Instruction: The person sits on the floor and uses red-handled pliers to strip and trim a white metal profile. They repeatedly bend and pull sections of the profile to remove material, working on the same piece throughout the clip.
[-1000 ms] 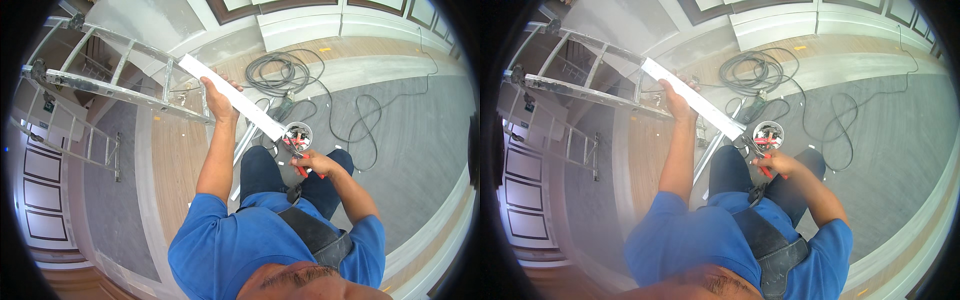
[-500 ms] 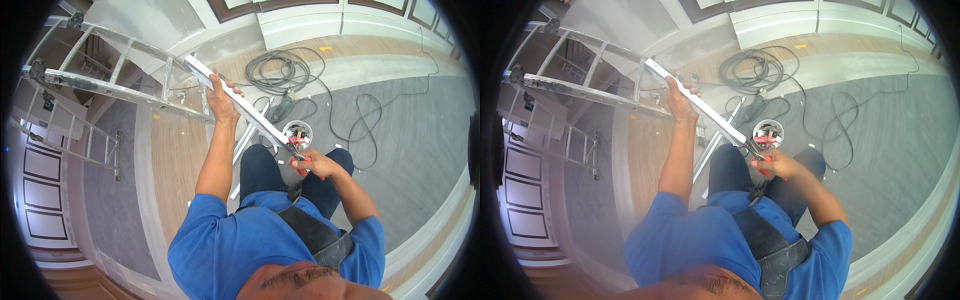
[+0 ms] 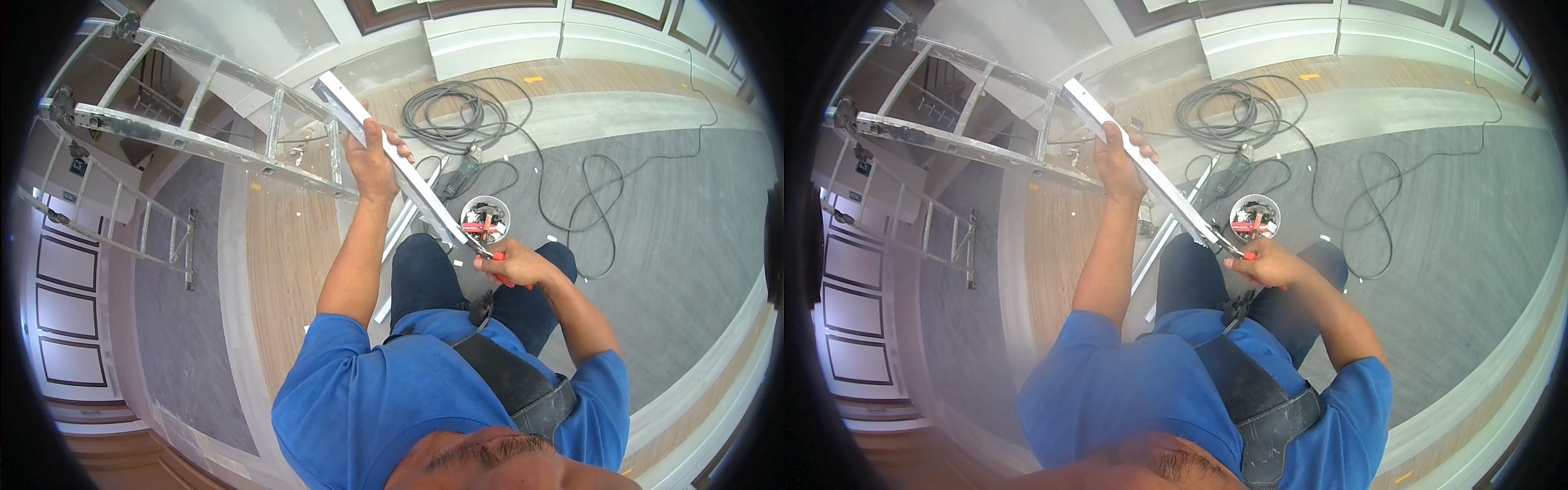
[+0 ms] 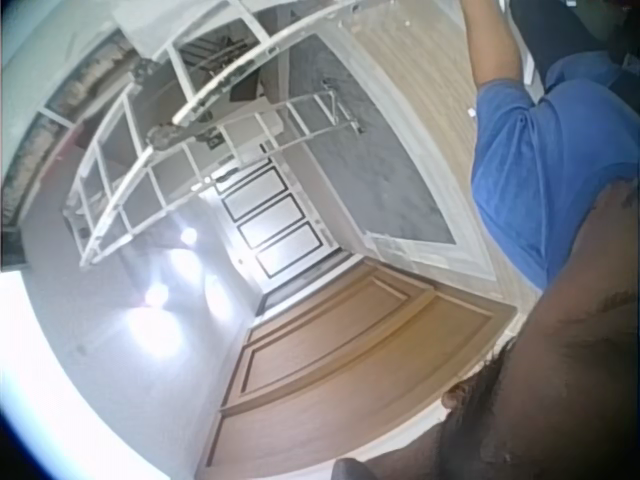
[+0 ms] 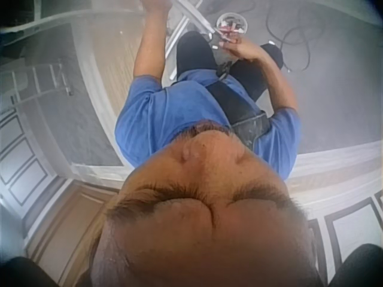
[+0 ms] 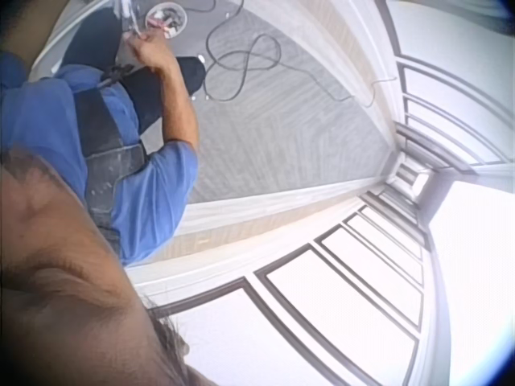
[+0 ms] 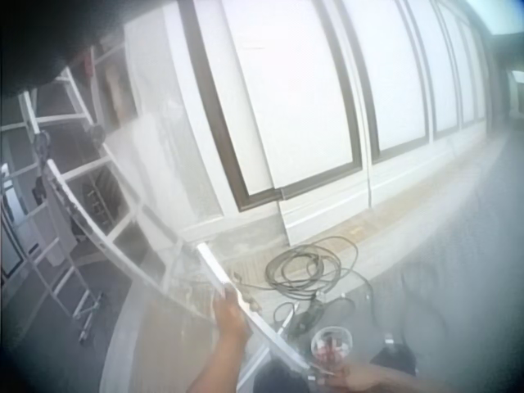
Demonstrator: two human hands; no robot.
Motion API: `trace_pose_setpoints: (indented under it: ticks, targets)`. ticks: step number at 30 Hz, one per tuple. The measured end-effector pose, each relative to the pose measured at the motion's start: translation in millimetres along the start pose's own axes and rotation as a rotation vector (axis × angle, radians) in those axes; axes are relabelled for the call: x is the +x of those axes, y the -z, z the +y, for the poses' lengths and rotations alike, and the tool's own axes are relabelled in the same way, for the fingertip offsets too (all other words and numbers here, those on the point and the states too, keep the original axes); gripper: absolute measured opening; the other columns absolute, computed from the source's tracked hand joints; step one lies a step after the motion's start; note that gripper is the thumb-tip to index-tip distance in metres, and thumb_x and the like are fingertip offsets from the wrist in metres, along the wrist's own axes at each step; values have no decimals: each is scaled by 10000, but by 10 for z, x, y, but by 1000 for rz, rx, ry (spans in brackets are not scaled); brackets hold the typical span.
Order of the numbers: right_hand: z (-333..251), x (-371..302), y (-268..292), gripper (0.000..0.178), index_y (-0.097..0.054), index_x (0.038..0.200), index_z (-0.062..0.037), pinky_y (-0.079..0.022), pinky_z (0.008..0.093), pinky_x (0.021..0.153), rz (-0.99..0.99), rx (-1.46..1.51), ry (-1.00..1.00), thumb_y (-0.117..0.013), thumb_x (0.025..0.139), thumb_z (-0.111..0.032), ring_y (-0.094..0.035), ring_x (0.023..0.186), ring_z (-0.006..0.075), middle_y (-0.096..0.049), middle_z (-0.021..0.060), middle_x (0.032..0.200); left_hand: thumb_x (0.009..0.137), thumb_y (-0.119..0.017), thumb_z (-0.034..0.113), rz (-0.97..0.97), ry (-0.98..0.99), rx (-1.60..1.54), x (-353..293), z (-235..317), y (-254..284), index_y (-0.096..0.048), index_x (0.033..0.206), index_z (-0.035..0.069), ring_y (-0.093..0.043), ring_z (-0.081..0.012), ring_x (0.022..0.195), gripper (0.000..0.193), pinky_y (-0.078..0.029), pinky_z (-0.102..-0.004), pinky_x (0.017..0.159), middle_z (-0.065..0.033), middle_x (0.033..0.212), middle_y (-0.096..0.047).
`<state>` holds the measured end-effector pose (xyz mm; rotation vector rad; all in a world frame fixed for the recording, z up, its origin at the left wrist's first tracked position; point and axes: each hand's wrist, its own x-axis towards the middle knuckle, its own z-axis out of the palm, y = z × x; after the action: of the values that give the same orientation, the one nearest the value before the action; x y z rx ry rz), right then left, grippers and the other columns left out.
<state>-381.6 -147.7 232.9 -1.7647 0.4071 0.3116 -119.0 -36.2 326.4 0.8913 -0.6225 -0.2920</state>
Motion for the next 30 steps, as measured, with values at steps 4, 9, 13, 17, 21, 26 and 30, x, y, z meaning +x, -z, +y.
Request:
trace_pose_setpoints:
  ticks: [4, 9, 13, 17, 21, 26, 30]
  targets:
    - [-41, 4, -9, 451, -668, 740, -20, -397, 321, 375, -53, 5, -122, -697, 955, -415, -543, 419, 150, -586, 54, 560, 981, -693, 411, -79, -36, 9, -81, 12, -63, -403, 1428, 7, -613, -162, 550, 668, -561, -321, 463, -69, 734, -578]
    - [-94, -12, -9, 482, -681, 846, 19, -439, 315, 395, -190, 118, -209, -704, 941, -453, -579, 443, 171, -613, 90, 625, 972, -712, 137, -197, 66, 182, -247, 14, -203, -527, 1194, -13, -641, -149, 607, 324, -558, -295, 526, -81, 817, -649]
    - [-103, 19, 36, 478, -683, 941, 29, -489, 316, 453, -295, 242, -350, -692, 950, -449, -613, 496, 196, -623, 99, 676, 824, -884, 173, -304, 104, 331, -352, 28, -398, -496, 1406, 28, -634, -82, 673, 714, -554, -239, 560, -25, 908, -656]
    - [-111, 49, 115, 474, -697, 962, 42, -521, 314, 495, -368, 249, -384, -662, 978, -431, -640, 527, 211, -638, 100, 679, 794, -914, 228, -423, 170, 331, -351, 40, -600, -473, 1466, 31, -608, -60, 713, 827, -539, -229, 572, -6, 935, -648]
    - [-113, 44, 178, 460, -702, 987, 46, -538, 311, 533, -392, 238, -370, -641, 997, -410, -665, 575, 212, -654, 106, 692, 804, -906, 279, -376, 138, 345, -254, 7, -658, -505, 1403, 15, -617, -76, 664, 767, -539, -242, 547, -23, 903, -652]
    - [-69, 17, 251, 438, -695, 1033, 51, -555, 321, 613, -391, 261, -300, -653, 992, -382, -690, 653, 220, -679, 112, 737, 853, -868, 291, -234, 126, 342, -93, -60, -543, -556, 1203, 8, -615, -98, 577, 548, -537, -254, 517, -38, 806, -640]
    - [-1, -40, 255, 409, -698, 1033, 53, -552, 329, 682, -341, 299, -189, -682, 973, -351, -691, 696, 209, -703, 115, 775, 887, -838, 283, -132, 225, 243, -2, -45, -443, -550, 1092, 40, -616, -112, 560, 429, -524, -268, 467, -46, 745, -625]
